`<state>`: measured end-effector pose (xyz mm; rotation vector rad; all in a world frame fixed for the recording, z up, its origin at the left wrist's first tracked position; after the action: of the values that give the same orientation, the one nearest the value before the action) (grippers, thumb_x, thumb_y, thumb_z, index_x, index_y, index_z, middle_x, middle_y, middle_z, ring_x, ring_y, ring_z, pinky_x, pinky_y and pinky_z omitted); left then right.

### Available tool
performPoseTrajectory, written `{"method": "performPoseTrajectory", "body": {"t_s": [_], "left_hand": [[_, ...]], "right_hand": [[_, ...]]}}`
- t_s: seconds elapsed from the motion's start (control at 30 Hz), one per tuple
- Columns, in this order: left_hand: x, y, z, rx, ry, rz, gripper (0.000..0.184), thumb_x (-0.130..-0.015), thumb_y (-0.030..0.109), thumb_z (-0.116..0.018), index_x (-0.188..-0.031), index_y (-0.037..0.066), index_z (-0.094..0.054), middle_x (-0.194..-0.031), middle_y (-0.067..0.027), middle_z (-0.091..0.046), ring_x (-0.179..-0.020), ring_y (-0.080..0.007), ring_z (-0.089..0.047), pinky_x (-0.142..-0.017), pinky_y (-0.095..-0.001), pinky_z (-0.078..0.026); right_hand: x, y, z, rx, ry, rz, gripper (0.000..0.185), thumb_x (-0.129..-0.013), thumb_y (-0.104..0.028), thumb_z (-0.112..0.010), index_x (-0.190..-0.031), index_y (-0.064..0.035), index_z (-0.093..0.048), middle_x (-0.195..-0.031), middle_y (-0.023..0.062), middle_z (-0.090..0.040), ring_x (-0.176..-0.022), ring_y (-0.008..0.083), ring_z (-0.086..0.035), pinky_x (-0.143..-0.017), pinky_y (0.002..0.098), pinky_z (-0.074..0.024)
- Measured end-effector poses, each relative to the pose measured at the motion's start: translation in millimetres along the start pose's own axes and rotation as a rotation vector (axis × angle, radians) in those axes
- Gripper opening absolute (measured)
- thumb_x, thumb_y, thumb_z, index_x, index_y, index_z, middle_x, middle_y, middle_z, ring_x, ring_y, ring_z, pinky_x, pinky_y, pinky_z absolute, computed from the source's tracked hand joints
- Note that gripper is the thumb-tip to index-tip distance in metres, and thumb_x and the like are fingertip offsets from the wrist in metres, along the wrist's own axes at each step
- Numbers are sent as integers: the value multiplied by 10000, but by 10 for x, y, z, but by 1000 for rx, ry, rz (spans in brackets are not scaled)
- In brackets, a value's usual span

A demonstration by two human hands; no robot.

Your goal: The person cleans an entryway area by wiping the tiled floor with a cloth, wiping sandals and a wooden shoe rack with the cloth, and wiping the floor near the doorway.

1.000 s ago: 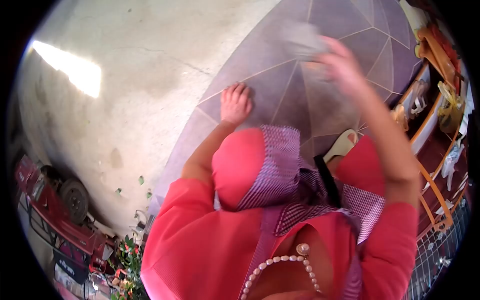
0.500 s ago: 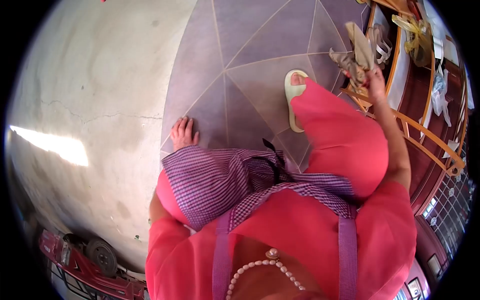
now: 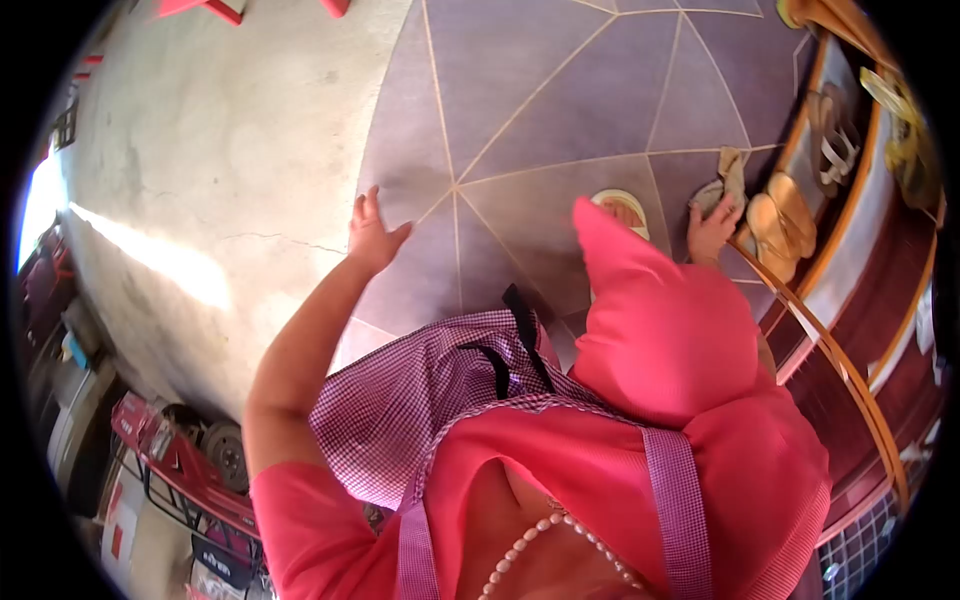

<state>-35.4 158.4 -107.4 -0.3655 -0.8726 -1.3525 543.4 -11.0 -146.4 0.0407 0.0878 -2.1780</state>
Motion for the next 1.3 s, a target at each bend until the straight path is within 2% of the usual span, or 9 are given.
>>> {"method": "performPoseTrajectory", "body": {"t_s": [0.17,0.37,0.43,0.47,0.57,0.63,0.83,1.1,1.3], "left_hand": [[-95,570,-391,454,-110,551,1355,-620,584,-783,-1455,148,191,-1511,-222,183,-1393,-449,84,-1114,-545,-154],[-224,645,-603,354,-96,699,1465,-562,598,-813,-1407,157,299,-1491,-197,271,-1370,-471,166,-1089,-608,-134],[-245,626,-578,304,-137,724,1480,-554,605,-815,-1397,159,317,-1490,-195,275,-1366,-474,176,-1075,-618,-158],[-266,626,-579,279,-159,734,1488,-549,608,-816,-1392,160,325,-1489,-193,277,-1365,-475,181,-1069,-623,-170],[-303,585,-613,218,-201,763,1500,-545,621,-811,-1382,147,340,-1476,-194,306,-1353,-488,196,-1045,-637,-211],[-318,567,-641,248,-209,755,1507,-543,625,-810,-1374,138,348,-1461,-204,328,-1345,-503,198,-1043,-633,-221],[-321,515,-686,302,-160,694,1520,-532,604,-823,-1378,102,335,-1451,-248,316,-1336,-534,179,-1060,-636,-166],[-256,646,-600,270,-128,689,1500,-543,605,-817,-1395,85,303,-1473,-259,260,-1344,-540,139,-1067,-643,-132],[-272,629,-585,265,-135,688,1498,-547,609,-814,-1396,74,298,-1472,-263,258,-1343,-541,140,-1071,-640,-118]], "right_hand": [[-580,-181,-36,0,-258,-691,671,-823,-392,-549,-1419,-188,-320,-1440,190,-278,-1175,467,-398,-941,535,-398],[-1074,-2249,-216,-279,143,83,301,-781,-167,-594,-1066,-71,-618,-1207,115,-548,-1063,248,-552,-869,354,-458],[-822,-3379,-282,-1299,-238,-418,161,-836,-195,-555,-915,-99,-656,-862,105,-633,-816,270,-613,-764,394,-477],[-564,-3943,-246,-863,-103,7,164,-852,-205,-531,-923,-133,-660,-829,107,-625,-791,266,-610,-766,395,-477],[142,-5301,-398,-597,-910,950,314,-830,-196,-559,-1132,-150,-631,-1305,126,-445,-1178,283,-460,-969,368,-385],[283,-5662,-138,-1254,-1449,627,442,-784,-90,-545,-1222,-109,-602,-1337,128,-399,-1151,252,-471,-959,306,-405],[-612,-4334,436,-1645,-1166,327,540,-748,51,-483,-1258,-97,-578,-1277,83,-439,-1188,195,-446,-1007,305,-370],[-1568,-471,143,-848,273,-157,482,-759,-53,-538,-1235,-111,-586,-1248,120,-464,-1140,255,-485,-999,346,-376],[-1813,-496,-85,-197,12,-610,459,-774,-198,-600,-1224,-106,-575,-1210,178,-510,-1138,298,-491,-927,354,-416]]}}
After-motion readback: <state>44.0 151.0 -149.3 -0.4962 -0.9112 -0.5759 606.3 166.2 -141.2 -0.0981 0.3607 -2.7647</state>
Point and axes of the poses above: each hand's wrist, its own x-axis away from the middle knuckle, its own z-axis out of the back of the hand, y = z × x, the point moved 5 cm from there along -x, towards the middle knuckle
